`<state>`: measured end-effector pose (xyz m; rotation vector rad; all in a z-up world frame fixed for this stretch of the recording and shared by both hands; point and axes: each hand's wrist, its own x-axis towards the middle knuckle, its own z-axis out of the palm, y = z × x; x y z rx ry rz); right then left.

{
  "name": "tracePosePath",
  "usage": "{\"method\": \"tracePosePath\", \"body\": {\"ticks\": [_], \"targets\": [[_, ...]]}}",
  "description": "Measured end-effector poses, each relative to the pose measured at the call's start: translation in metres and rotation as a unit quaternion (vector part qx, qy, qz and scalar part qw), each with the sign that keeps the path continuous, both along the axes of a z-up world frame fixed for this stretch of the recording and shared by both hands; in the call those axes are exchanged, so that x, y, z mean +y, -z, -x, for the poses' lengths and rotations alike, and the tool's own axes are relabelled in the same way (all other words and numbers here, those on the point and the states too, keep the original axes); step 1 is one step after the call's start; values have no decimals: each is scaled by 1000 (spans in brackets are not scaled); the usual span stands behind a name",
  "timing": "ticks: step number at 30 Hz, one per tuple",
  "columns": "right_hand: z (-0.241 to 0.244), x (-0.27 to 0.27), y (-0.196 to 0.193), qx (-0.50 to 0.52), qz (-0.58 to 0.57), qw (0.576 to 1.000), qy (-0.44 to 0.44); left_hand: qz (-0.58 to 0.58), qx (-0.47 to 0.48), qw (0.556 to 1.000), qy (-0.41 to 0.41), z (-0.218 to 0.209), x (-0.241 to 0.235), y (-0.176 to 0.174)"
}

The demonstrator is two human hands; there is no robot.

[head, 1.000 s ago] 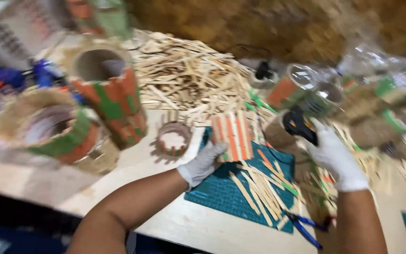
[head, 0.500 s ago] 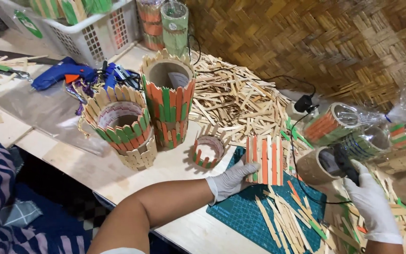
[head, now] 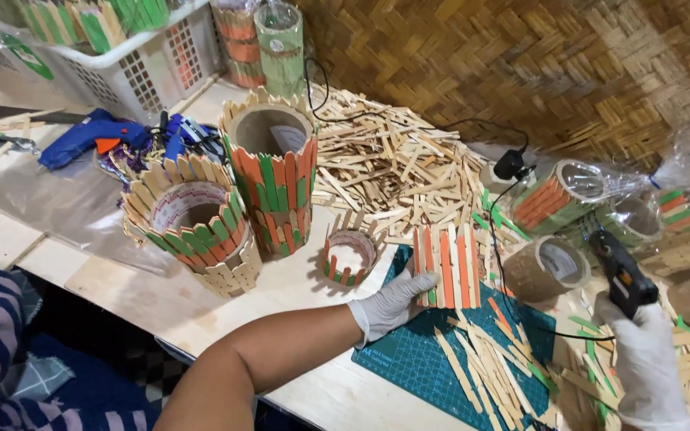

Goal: Assembling a decorative container by gluing and trimming popsicle sticks.

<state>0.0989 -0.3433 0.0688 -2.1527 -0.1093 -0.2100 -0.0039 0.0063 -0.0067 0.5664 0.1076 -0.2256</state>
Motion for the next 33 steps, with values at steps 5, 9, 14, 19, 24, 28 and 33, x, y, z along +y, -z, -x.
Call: {"method": "tracePosePath", "body": {"ticks": [5,9,14,19,24,28,33], "targets": [[29,-9,43,6,-158,981,-116,0,-44,999,0,-3,-1,5],[62,5,46,112,-169,976,-84,44,-93,995,-16,-4,0,9],[78,29,65,40,-215,959,-178,45,-68,996,-33,-7,-6,30],[86,63,87,-110,-241,924,-277,55,-55,996,-37,1,-9,27],[96,79,99,-13,-313,910,-270,-11,88,995,-54,22,-7,-32],[96,83,96,9,-348,877,-331,3,102,994,-47,4,2,-4],[112,95,98,18,-381,855,-351,35,114,990,-75,0,2,4]]}}
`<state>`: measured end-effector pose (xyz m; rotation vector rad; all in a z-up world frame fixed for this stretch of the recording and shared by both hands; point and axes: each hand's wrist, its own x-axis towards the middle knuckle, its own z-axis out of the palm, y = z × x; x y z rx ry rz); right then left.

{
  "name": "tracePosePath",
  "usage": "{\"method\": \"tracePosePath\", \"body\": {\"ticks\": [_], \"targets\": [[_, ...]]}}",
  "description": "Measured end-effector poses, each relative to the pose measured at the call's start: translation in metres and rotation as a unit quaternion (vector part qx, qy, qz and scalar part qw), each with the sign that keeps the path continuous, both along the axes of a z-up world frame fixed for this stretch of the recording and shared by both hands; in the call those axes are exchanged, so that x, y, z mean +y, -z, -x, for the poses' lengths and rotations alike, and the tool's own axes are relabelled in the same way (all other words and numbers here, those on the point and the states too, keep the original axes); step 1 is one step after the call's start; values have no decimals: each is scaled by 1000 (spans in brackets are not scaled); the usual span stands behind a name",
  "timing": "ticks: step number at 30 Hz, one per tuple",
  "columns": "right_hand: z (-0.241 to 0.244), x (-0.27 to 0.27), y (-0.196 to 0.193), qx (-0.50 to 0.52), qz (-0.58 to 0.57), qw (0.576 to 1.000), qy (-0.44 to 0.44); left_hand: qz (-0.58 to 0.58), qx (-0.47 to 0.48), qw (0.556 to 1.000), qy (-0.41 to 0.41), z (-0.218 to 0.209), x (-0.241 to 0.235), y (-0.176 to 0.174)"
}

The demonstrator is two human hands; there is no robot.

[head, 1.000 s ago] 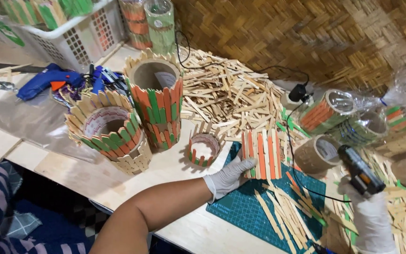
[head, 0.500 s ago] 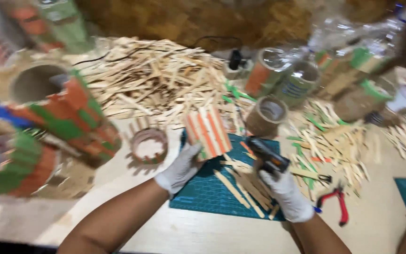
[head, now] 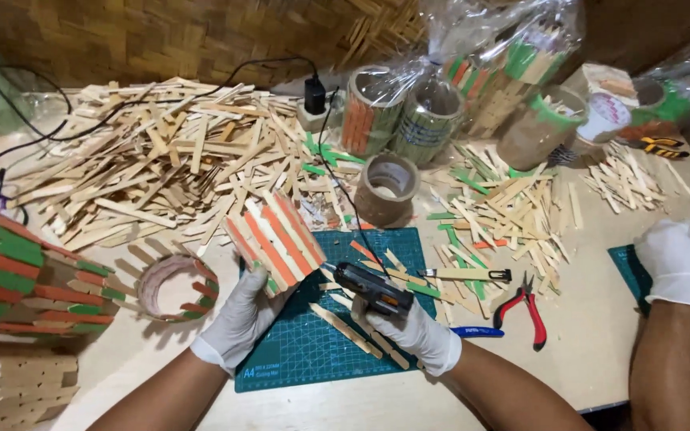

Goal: Assembling a decorative container by gluing and trimming popsicle sticks.

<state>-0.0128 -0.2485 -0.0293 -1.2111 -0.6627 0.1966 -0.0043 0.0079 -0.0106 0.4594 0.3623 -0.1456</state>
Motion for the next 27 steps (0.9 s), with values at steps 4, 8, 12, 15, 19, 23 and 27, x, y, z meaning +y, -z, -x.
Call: {"method": "tracePosePath", "body": {"ticks": [4,8,12,15,19,23,27], "targets": [[1,-6,-28,-2,3,1000,-27,5,-47,999,18,15,-12,-16],[-14,-22,-1,-76,58,995,-34,7,-145,989,10,0,-8,16],[-21,-36,23,-101,79,992,0,-19,-162,987,11,0,-9,11],[-17,-35,4,-117,118,986,12,-32,-176,984,-2,4,-10,3],[-29,-22,6,-127,116,985,-18,-39,-185,982,2,7,-13,0],[-27,-20,10,-131,120,983,-48,-45,-189,981,23,2,-8,10],[-17,-9,-13,-134,108,984,-37,-70,-223,971,54,1,-12,11]]}}
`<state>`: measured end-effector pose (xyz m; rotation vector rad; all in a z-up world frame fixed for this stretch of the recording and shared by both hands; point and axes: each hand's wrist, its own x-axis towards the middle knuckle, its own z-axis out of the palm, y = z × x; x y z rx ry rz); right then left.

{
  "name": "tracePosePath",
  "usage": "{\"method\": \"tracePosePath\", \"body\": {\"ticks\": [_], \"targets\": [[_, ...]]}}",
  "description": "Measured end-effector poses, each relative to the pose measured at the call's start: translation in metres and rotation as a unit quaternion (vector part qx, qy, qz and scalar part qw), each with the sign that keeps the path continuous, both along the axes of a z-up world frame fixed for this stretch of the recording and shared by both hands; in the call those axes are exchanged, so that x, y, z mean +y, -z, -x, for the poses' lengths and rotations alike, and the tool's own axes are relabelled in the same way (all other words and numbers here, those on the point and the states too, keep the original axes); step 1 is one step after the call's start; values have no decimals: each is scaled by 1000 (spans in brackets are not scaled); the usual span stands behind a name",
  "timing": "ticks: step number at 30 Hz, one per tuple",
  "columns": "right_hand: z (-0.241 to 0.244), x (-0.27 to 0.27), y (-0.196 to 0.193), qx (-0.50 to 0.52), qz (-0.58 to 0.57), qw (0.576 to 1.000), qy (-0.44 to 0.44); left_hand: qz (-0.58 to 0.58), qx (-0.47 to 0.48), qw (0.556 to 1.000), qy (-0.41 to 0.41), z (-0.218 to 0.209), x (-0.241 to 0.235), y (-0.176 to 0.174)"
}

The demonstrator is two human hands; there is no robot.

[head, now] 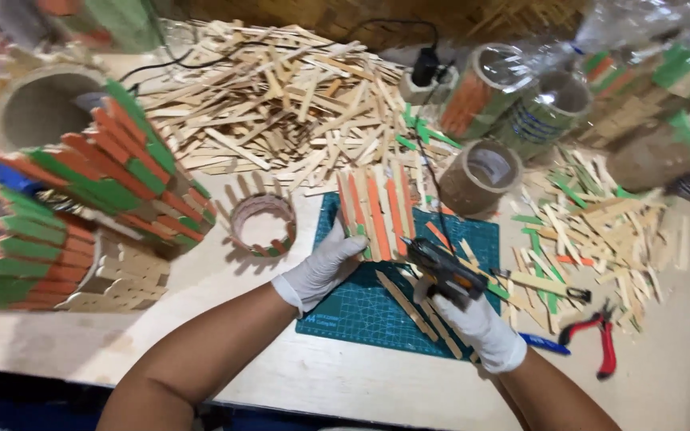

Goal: Assembling a decorative container by gluing and trimming popsicle sticks.

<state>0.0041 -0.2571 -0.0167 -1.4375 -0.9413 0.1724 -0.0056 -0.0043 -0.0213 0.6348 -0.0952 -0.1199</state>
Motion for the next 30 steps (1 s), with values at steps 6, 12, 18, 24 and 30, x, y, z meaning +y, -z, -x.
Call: {"method": "tracePosePath", "body": {"ticks": [6,12,18,24,30], "targets": [[-7,-9,-17,14,-12,1000,9,-5,-34,999,-19,-6,-1,15],[-52,-73,-57,48,379,844,378,-9,-15,999,-33,-1,4,-5],[-85,-56,-142,-124,435,842,294,-11,-4,999,-38,-1,4,1],[-109,-42,-146,-76,540,787,290,-42,-18,997,-64,-1,0,5],[-48,-50,-179,-154,471,809,317,-163,-72,983,-55,6,21,-54]]}}
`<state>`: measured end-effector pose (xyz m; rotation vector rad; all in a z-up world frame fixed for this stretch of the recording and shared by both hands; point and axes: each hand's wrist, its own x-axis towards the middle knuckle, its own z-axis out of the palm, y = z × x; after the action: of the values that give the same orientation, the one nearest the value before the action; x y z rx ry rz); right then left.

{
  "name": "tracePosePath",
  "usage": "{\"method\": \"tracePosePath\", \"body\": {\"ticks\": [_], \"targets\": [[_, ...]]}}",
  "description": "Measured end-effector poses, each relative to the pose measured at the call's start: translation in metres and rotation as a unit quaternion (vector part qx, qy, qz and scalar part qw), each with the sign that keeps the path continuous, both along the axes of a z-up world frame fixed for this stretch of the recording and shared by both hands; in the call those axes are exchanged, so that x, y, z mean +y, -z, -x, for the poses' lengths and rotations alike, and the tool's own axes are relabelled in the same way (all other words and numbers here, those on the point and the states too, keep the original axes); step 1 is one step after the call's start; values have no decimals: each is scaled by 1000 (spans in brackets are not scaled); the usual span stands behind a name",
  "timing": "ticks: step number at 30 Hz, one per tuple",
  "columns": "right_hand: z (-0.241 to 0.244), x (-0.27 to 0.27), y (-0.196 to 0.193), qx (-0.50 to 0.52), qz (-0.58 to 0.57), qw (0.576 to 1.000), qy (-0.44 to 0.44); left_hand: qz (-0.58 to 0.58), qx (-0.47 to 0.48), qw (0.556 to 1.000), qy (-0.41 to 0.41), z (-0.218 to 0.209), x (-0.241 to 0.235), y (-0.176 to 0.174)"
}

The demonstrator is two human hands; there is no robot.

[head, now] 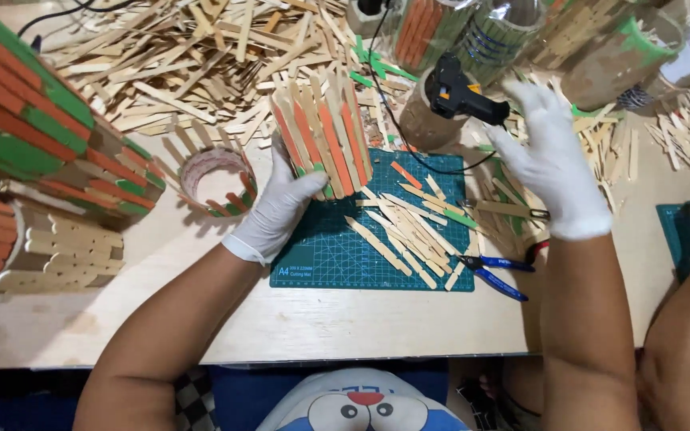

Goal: Assembling a decorative container by gluing and trimming popsicle sticks.

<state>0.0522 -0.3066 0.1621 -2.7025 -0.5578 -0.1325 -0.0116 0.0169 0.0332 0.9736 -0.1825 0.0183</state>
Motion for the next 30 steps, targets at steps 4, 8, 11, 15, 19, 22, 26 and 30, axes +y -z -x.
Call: {"method": "tracePosePath", "body": {"ticks": [4,8,11,15,19,22,26,30], "targets": [[30,-23,16,-22,-57,998,-24,71,176,982,-21,8,10,-21],[51,-45,34,16,-129,991,-20,-85,134,987,-20,23,4,-48],[75,-49,31,47,-128,991,9,-242,92,965,-37,23,7,-32],[87,-100,69,9,-104,981,-161,-358,-29,930,-79,18,10,-10],[120,-103,74,81,-76,987,-117,-418,-67,904,-60,8,12,1],[131,-94,72,155,-30,987,-32,-504,-97,856,-63,4,16,2],[143,-87,74,218,-17,975,25,-466,-63,878,-89,13,13,-6],[143,-82,75,195,-68,978,-2,-492,-25,864,-102,25,8,-16]]}}
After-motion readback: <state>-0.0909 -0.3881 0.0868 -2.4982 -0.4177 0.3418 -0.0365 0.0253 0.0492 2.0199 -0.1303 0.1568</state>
